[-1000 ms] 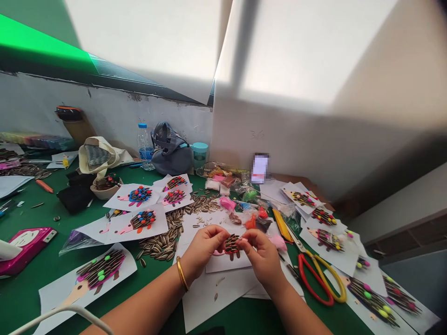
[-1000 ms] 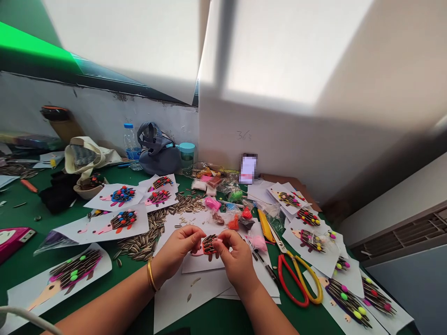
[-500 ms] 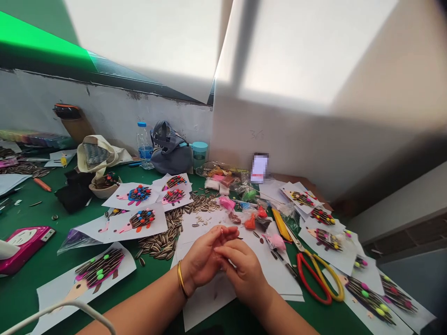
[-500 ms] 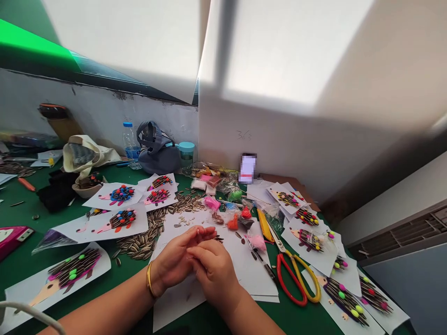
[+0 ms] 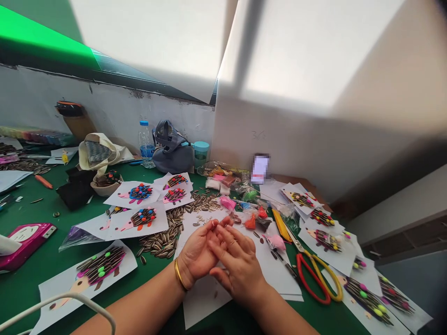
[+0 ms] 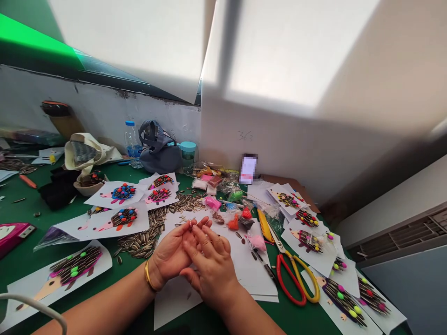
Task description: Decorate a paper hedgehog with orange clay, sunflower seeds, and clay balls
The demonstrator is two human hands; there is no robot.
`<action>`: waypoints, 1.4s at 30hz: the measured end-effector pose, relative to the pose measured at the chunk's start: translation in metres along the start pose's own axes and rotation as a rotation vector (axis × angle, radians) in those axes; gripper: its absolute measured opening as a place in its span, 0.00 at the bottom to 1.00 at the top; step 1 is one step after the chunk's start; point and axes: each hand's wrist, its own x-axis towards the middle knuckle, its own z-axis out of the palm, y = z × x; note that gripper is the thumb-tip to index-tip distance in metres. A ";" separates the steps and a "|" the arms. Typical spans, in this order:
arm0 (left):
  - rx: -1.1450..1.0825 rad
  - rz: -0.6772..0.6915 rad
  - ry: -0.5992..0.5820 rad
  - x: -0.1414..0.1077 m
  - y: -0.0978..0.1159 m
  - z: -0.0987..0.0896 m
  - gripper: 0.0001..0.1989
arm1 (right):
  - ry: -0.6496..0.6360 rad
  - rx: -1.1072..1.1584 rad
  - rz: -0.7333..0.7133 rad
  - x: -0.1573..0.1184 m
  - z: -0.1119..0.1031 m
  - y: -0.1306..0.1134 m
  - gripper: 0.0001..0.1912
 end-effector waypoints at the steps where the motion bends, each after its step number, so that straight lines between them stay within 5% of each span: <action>1: -0.017 0.027 -0.008 0.000 0.001 0.001 0.07 | 0.027 -0.028 0.002 0.000 0.000 0.001 0.25; 15: -0.109 -0.055 -0.036 -0.001 -0.002 0.002 0.13 | 0.073 -0.089 -0.083 0.003 -0.002 0.002 0.25; 21: -0.121 0.051 0.008 0.001 0.001 0.001 0.11 | 0.093 -0.098 -0.032 0.003 -0.001 0.002 0.21; 35: -0.126 -0.063 0.004 -0.002 0.001 0.005 0.09 | 0.052 -0.098 0.000 -0.001 0.000 0.007 0.26; 42: -0.118 -0.090 0.032 -0.001 0.001 0.003 0.09 | 0.028 -0.066 -0.104 0.002 0.003 -0.006 0.25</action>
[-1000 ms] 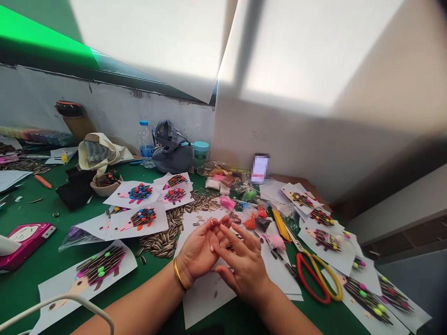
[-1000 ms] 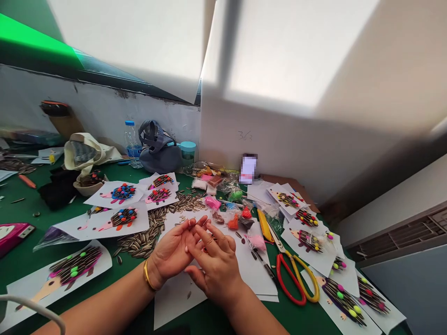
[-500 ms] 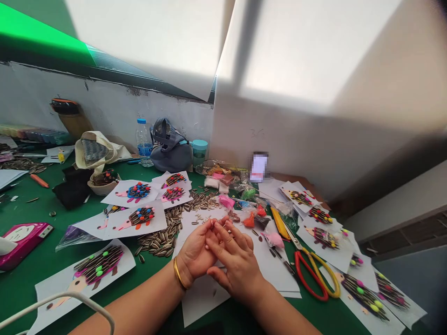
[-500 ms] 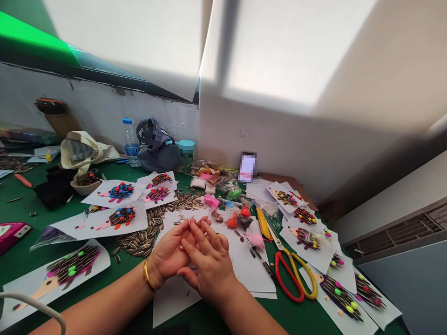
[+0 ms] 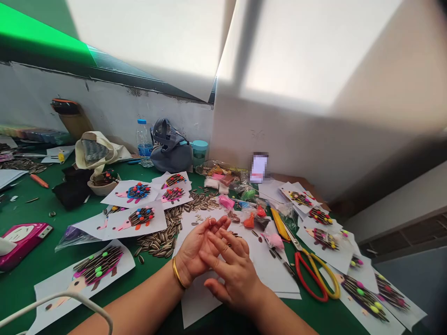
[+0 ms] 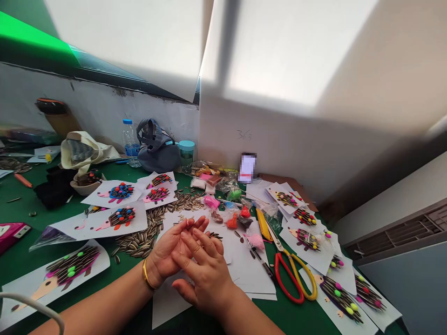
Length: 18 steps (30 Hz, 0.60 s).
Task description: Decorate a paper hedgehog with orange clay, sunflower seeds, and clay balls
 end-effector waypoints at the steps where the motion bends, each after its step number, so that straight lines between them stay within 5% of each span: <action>1: 0.006 -0.012 0.006 0.000 0.000 0.000 0.09 | -0.009 -0.011 0.000 0.000 0.000 0.000 0.27; 7: -0.016 0.134 -0.003 0.000 0.003 0.001 0.09 | 0.009 -0.047 0.064 -0.002 0.000 0.007 0.26; 12: -0.008 0.043 0.048 0.000 0.002 0.001 0.09 | -0.023 -0.028 0.026 -0.001 0.001 0.006 0.34; 18: -0.014 0.146 0.007 0.001 0.004 0.000 0.10 | 0.030 -0.004 0.031 -0.002 -0.002 0.008 0.25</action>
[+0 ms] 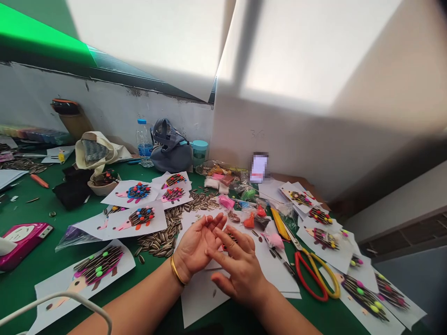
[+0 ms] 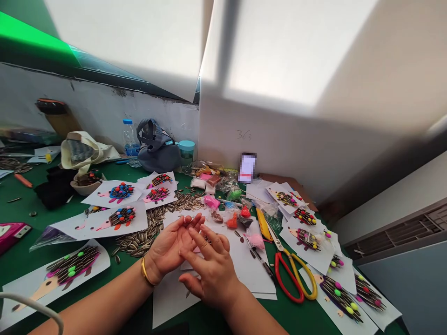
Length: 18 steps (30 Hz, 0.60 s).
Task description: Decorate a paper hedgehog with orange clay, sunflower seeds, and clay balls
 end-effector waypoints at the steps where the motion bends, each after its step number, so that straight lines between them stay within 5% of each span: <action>1: 0.010 -0.031 0.007 0.000 0.000 0.000 0.09 | -0.008 0.008 -0.017 0.000 0.001 -0.001 0.26; 4: 0.028 -0.079 0.037 0.000 -0.001 -0.001 0.07 | -0.040 -0.004 0.006 0.001 0.003 -0.002 0.30; 10: 0.002 0.006 0.011 0.000 0.003 0.000 0.09 | 0.010 0.033 0.031 0.001 0.001 -0.001 0.22; 15: 0.028 -0.058 0.054 -0.001 0.001 0.000 0.08 | -0.038 0.022 0.018 0.002 0.003 -0.004 0.29; 18: 0.018 0.008 0.005 0.000 0.000 -0.002 0.09 | -0.005 0.028 0.063 0.002 0.002 -0.002 0.22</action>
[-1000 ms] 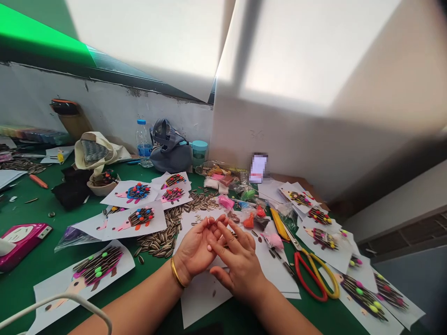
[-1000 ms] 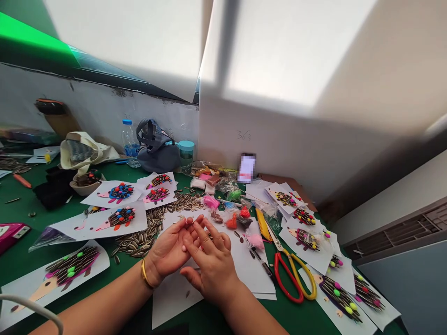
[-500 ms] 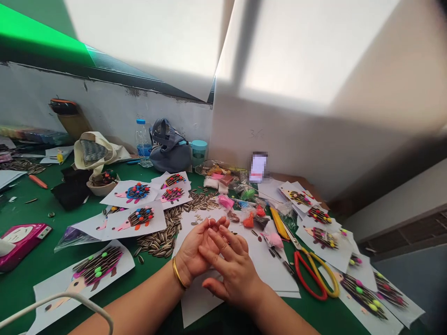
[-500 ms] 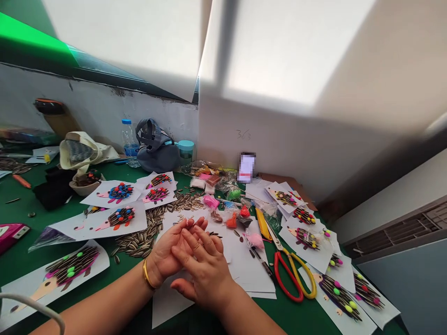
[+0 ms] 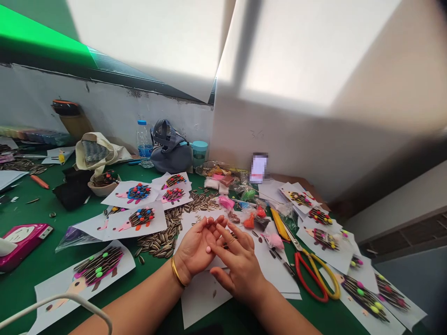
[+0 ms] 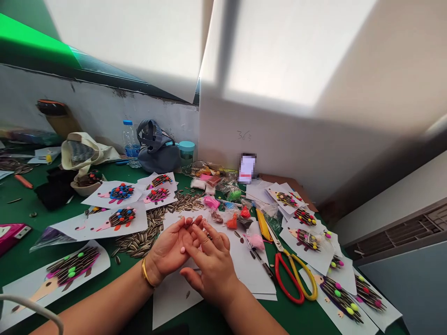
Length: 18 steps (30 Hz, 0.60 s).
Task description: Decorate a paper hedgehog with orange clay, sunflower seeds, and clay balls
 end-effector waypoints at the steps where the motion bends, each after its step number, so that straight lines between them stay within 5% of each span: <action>1: -0.003 0.001 -0.013 0.001 0.000 -0.001 0.09 | 0.014 0.012 -0.007 0.000 -0.001 0.000 0.20; 7: -0.011 -0.140 0.014 0.002 -0.004 -0.002 0.08 | 0.040 0.056 -0.059 0.001 -0.001 -0.003 0.15; 13: 0.004 -0.137 -0.033 -0.001 -0.012 0.000 0.09 | 0.135 0.189 -0.008 0.003 0.001 -0.005 0.05; 18: 0.053 0.063 -0.018 0.000 -0.002 0.000 0.08 | 0.218 0.339 0.187 -0.001 -0.004 0.016 0.04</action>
